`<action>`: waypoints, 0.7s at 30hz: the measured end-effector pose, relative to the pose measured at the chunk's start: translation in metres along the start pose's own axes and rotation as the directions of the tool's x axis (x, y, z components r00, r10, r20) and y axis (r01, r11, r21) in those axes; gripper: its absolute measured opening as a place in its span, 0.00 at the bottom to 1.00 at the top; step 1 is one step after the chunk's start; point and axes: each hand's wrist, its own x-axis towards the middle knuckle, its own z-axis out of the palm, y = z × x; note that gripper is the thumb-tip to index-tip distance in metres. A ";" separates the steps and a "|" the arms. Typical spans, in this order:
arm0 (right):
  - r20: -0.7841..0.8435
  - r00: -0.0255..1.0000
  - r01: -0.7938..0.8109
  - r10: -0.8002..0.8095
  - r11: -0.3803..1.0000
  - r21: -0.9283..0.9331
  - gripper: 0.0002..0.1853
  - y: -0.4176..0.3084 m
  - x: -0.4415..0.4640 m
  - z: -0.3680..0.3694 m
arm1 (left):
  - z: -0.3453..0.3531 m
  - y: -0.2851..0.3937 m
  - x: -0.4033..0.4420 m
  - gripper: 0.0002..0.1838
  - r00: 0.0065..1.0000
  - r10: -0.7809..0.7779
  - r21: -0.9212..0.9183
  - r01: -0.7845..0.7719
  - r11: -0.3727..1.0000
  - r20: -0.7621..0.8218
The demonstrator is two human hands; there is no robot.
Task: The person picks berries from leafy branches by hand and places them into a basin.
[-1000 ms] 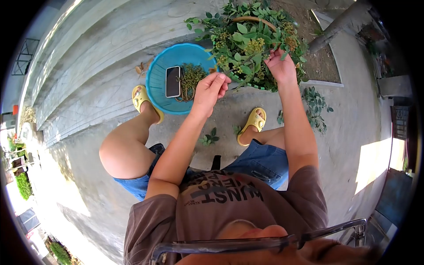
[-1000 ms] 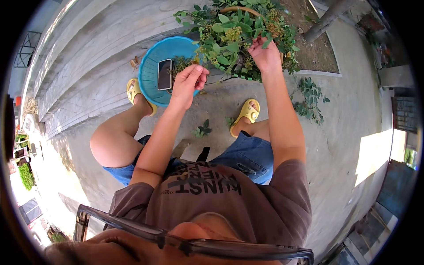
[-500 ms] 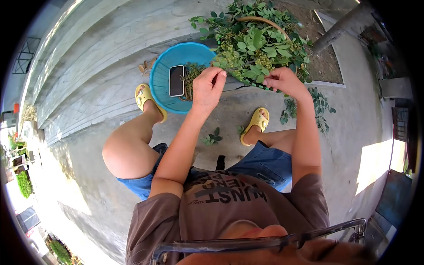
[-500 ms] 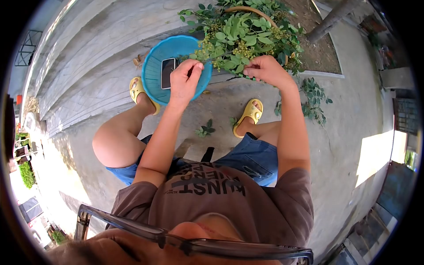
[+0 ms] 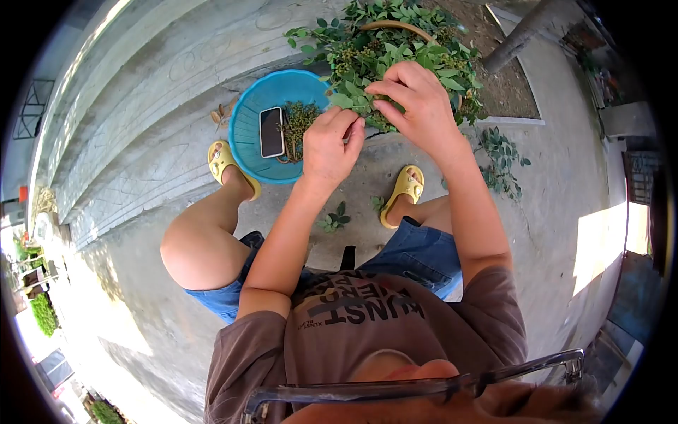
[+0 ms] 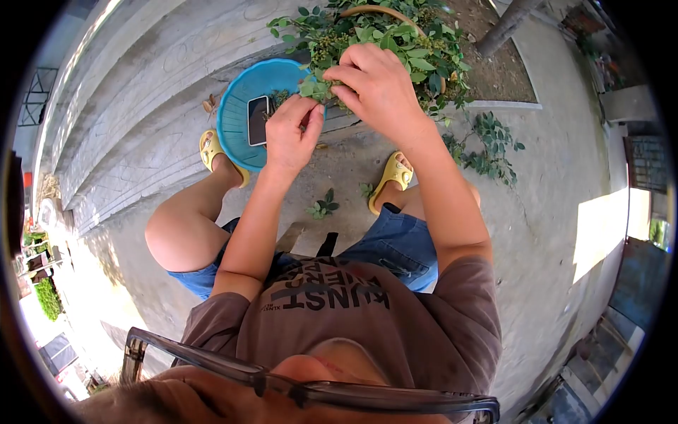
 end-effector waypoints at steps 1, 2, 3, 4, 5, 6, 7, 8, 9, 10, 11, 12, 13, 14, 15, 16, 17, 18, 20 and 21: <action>0.011 1.000 -0.007 0.007 1.000 -0.016 0.10 0.000 -0.001 -0.002 | 0.000 0.001 -0.001 0.03 1.000 0.009 0.001 -0.009 1.000 -0.006; 0.011 1.000 -0.009 0.009 1.000 -0.019 0.10 -0.001 -0.002 -0.003 | 0.000 0.001 -0.001 0.03 1.000 0.010 -0.002 -0.010 1.000 -0.004; 0.024 1.000 -0.004 0.004 1.000 -0.017 0.10 -0.001 -0.003 -0.005 | 0.000 0.001 -0.002 0.03 1.000 0.029 0.007 -0.029 1.000 -0.009; 0.036 0.999 0.001 -0.001 1.000 -0.015 0.10 -0.002 -0.003 -0.006 | 0.000 0.001 -0.002 0.04 0.999 0.047 0.016 -0.047 0.999 -0.015; 0.037 0.999 -0.001 0.002 1.000 -0.018 0.10 -0.002 -0.004 -0.007 | 0.001 0.002 -0.002 0.04 0.999 0.048 0.012 -0.048 0.999 -0.012; 0.050 0.999 0.005 -0.004 1.000 -0.022 0.09 -0.002 -0.004 -0.009 | 0.001 0.003 -0.002 0.04 0.998 0.058 0.020 -0.058 0.998 -0.012; 0.062 0.998 0.012 -0.011 1.000 -0.027 0.08 -0.002 -0.004 -0.009 | 0.001 0.003 -0.002 0.04 0.998 0.068 0.030 -0.068 0.997 -0.013; 0.061 0.998 0.009 -0.007 1.000 -0.029 0.08 -0.002 -0.004 -0.009 | 0.001 0.003 -0.002 0.04 0.998 0.069 0.027 -0.069 0.997 -0.010; 0.064 0.998 0.018 -0.016 0.999 -0.031 0.08 -0.002 -0.004 -0.009 | 0.001 0.003 -0.002 0.04 0.998 0.065 0.023 -0.065 0.998 -0.004; 0.065 0.998 0.028 -0.026 0.999 -0.033 0.07 -0.002 -0.004 -0.009 | 0.001 0.002 -0.002 0.04 0.998 0.060 0.020 -0.060 0.998 0.001; 0.064 0.998 0.026 -0.023 0.999 -0.035 0.07 -0.002 -0.004 -0.009 | 0.001 0.002 -0.002 0.04 0.998 0.062 0.019 -0.062 0.998 0.003; 0.073 0.997 0.033 -0.030 0.999 -0.038 0.06 -0.002 -0.004 -0.009 | 0.002 0.001 -0.002 0.04 0.999 0.054 0.018 -0.054 0.998 0.005; 0.082 0.996 0.041 -0.037 0.998 -0.041 0.05 -0.001 -0.004 -0.009 | 0.002 0.001 -0.002 0.04 0.999 0.046 0.017 -0.046 0.999 0.005; 0.080 0.996 0.039 -0.035 0.998 -0.042 0.05 0.000 -0.005 -0.007 | 0.003 0.001 -0.002 0.04 0.999 0.048 0.016 -0.048 0.999 0.008; 0.072 0.997 -0.006 0.005 1.000 0.011 0.05 0.002 -0.007 -0.004 | 0.003 0.001 -0.002 0.04 0.999 0.035 0.000 -0.035 0.999 0.010; 0.066 0.997 -0.051 0.046 0.997 0.065 0.04 0.004 -0.009 0.001 | 0.003 0.001 -0.002 0.04 1.000 0.022 -0.016 -0.022 1.000 0.013; 0.065 0.997 -0.053 0.049 0.996 0.066 0.04 0.006 -0.011 0.006 | 0.003 0.001 -0.003 0.04 1.000 0.022 -0.015 -0.022 1.000 0.016; 0.043 0.993 -0.114 0.109 0.983 0.142 0.04 0.008 -0.013 0.011 | 0.004 0.001 -0.002 0.04 1.000 0.011 -0.030 -0.011 0.999 0.012; 0.025 0.985 -0.172 0.171 0.961 0.216 0.04 0.007 -0.013 0.015 | 0.004 0.002 0.000 0.04 1.000 0.002 -0.047 -0.001 0.999 0.008; 0.021 0.976 -0.214 0.215 0.945 0.246 0.03 0.006 -0.012 0.016 | 0.004 0.002 0.001 0.04 1.000 -0.010 -0.057 0.010 0.998 0.001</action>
